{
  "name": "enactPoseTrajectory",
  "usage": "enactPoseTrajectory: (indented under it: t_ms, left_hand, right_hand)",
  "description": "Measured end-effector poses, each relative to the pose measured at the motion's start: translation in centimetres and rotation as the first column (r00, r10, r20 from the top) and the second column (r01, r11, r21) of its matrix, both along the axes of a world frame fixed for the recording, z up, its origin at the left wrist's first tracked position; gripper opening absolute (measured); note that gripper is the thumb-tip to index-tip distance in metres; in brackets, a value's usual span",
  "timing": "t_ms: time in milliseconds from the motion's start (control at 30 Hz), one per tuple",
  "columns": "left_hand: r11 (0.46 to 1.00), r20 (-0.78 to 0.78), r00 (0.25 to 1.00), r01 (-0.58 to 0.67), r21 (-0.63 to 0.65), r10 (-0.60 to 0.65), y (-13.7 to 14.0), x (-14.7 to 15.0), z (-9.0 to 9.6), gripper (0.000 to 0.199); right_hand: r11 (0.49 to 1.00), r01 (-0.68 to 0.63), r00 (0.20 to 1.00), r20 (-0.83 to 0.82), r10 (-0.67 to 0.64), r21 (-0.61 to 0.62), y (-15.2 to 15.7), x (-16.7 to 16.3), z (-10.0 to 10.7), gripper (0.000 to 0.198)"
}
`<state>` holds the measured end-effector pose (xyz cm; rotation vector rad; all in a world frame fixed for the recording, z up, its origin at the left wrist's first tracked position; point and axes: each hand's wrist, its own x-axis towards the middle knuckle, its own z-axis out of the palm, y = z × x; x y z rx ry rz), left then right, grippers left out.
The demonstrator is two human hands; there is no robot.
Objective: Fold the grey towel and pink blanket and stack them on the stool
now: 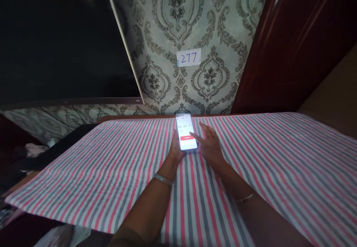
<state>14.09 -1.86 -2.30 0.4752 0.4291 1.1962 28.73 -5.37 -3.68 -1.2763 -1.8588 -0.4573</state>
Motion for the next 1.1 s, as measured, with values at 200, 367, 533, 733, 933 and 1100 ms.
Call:
enactPoseTrajectory:
  t_ms: [200,367,533,733,933,1100]
  left_hand:
    - [0.999,0.004,0.999,-0.034,-0.033,0.034,0.08,0.01,0.29,0.059]
    - [0.999,-0.003,1.0,-0.03,-0.035,0.03,-0.15,0.05,0.65,0.062]
    - [1.0,0.009,1.0,-0.007,-0.002,0.007,-0.21,0.05,0.57,0.061]
    - [1.0,0.0,1.0,-0.023,-0.018,0.023,0.05,-0.02,0.04,0.06]
    - [1.0,-0.006,1.0,-0.025,-0.011,0.025,0.12,-0.06,-0.1,0.054]
    - [0.998,-0.019,0.999,-0.046,-0.038,0.045,-0.19,0.05,0.46,0.055]
  right_hand:
    - [1.0,-0.025,0.999,0.038,0.025,-0.01,-0.18,-0.36,-0.18,0.056]
    - [0.999,-0.026,0.999,0.036,0.027,-0.026,-0.34,-0.48,-0.16,0.059]
    - [0.997,-0.026,0.991,0.131,0.035,-0.071,-0.31,-0.4,-0.4,0.065]
    - [0.999,-0.05,0.998,0.029,0.05,-0.017,-0.1,-0.18,-0.18,0.055]
    - [1.0,-0.023,0.999,0.022,0.023,-0.003,0.13,-0.03,-0.31,0.052]
    - [1.0,-0.022,1.0,0.012,0.022,-0.022,0.22,0.03,-0.52,0.061]
